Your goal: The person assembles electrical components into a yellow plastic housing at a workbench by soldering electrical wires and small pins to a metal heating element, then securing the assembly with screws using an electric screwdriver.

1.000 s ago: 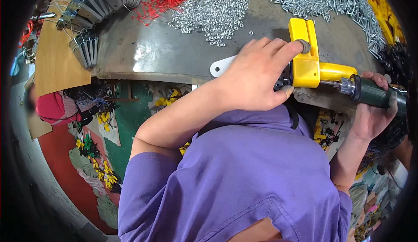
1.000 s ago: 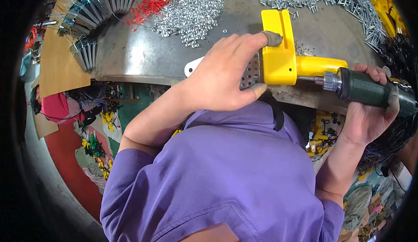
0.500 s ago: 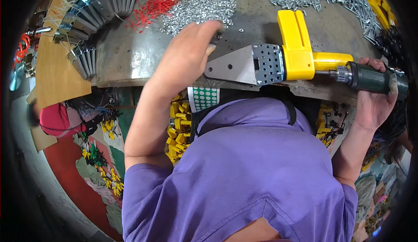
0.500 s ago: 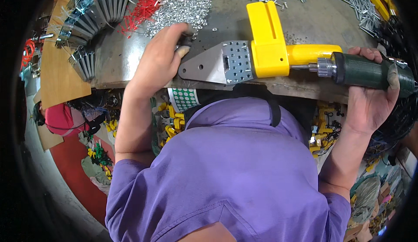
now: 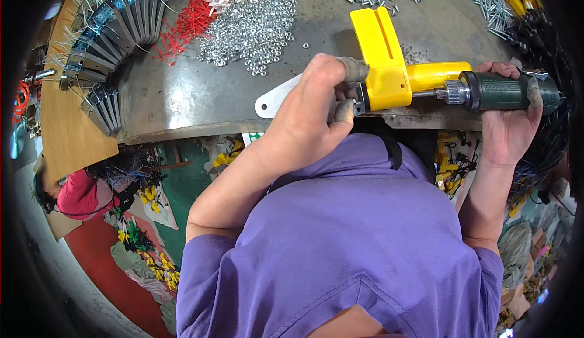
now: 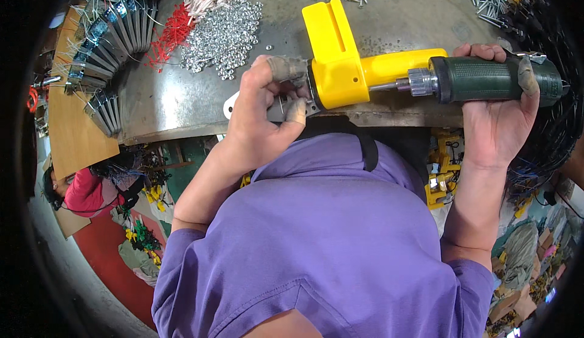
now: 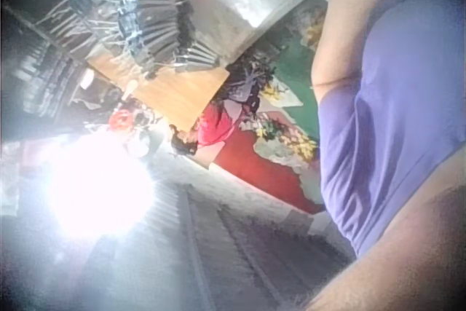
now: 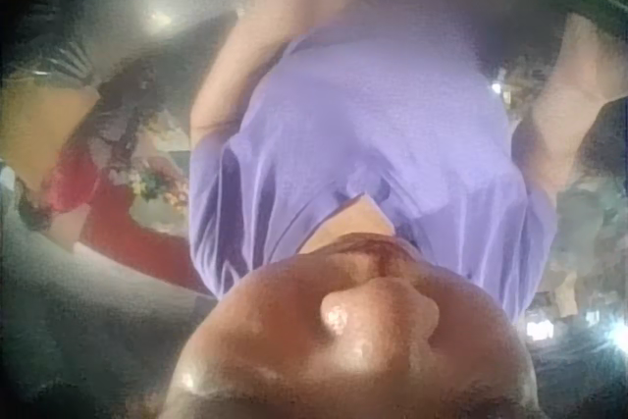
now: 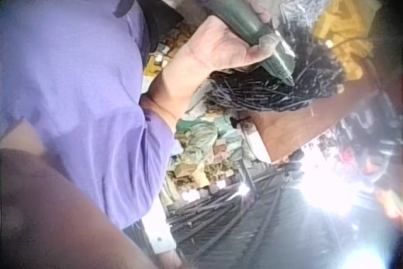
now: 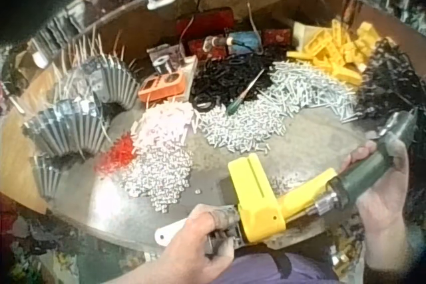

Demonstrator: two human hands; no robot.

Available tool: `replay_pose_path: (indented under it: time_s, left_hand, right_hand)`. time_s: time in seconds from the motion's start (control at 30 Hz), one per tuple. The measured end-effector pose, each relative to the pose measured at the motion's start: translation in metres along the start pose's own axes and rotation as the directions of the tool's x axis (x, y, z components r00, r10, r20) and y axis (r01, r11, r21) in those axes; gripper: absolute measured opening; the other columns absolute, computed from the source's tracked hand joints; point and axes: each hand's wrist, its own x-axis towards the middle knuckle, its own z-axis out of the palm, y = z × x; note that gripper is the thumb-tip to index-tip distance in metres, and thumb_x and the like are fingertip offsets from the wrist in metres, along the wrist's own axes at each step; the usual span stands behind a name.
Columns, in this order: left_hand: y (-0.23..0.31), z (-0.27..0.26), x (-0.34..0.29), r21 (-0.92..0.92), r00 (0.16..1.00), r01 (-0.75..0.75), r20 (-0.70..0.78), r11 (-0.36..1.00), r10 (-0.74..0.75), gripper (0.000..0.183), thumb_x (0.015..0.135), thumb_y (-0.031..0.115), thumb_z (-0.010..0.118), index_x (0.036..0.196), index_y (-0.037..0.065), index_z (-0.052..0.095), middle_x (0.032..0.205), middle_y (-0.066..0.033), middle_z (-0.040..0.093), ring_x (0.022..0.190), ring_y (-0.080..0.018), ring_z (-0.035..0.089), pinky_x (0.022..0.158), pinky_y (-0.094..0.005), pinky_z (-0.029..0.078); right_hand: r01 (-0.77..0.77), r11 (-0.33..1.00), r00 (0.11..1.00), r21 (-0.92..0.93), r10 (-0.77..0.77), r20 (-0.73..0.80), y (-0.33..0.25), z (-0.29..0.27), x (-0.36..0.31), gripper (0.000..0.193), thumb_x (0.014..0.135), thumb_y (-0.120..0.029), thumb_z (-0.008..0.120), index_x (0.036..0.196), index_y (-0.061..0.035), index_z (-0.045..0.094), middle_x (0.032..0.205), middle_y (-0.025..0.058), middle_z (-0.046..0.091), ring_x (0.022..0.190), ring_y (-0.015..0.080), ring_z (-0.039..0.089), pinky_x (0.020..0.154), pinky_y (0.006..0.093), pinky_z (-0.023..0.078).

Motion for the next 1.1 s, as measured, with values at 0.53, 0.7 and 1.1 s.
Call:
replay_pose_path:
  time_s: [0.53, 0.7, 1.1]
  left_hand:
    - [0.013, -0.012, 0.006, 0.344, 0.999, -0.031, 0.018, 0.938, 0.027, 0.032, 0.061, -0.004, 0.070, 0.088, 0.003, 0.055, 0.080, -0.0110, 0.053, 0.074, -0.0291, 0.053, 0.066, -0.0348, 0.044]
    - [0.000, -0.010, 0.008, 0.247, 0.998, -0.049, -0.013, 0.968, 0.053, 0.024, 0.066, 0.001, 0.072, 0.081, 0.003, 0.054, 0.076, -0.0100, 0.054, 0.071, -0.0286, 0.051, 0.064, -0.0358, 0.041]
    - [0.004, -0.012, 0.006, 0.303, 0.999, -0.006, 0.040, 0.953, -0.007, 0.029, 0.068, 0.004, 0.072, 0.091, 0.003, 0.054, 0.086, -0.0131, 0.054, 0.081, -0.0327, 0.052, 0.072, -0.0406, 0.042]
  right_hand:
    - [0.009, 0.999, 1.000, 0.053, -0.010, 0.025, 0.008, 0.003, -0.006, 0.034, 0.077, -0.007, 0.067, 0.100, 0.0064, 0.046, 0.096, 0.0118, 0.047, 0.098, 0.0249, 0.049, 0.112, 0.0462, 0.025]
    - [0.007, 0.999, 1.000, 0.036, -0.008, 0.026, 0.009, 0.000, 0.001, 0.035, 0.076, -0.008, 0.069, 0.099, 0.0050, 0.046, 0.095, 0.0110, 0.048, 0.098, 0.0241, 0.049, 0.112, 0.0458, 0.026]
    - [0.108, 0.972, 0.994, -0.210, -0.099, 0.052, 0.016, 0.011, 0.004, 0.033, 0.087, -0.028, 0.066, 0.102, -0.0011, 0.054, 0.088, 0.0074, 0.051, 0.091, 0.0208, 0.051, 0.106, 0.0446, 0.033]
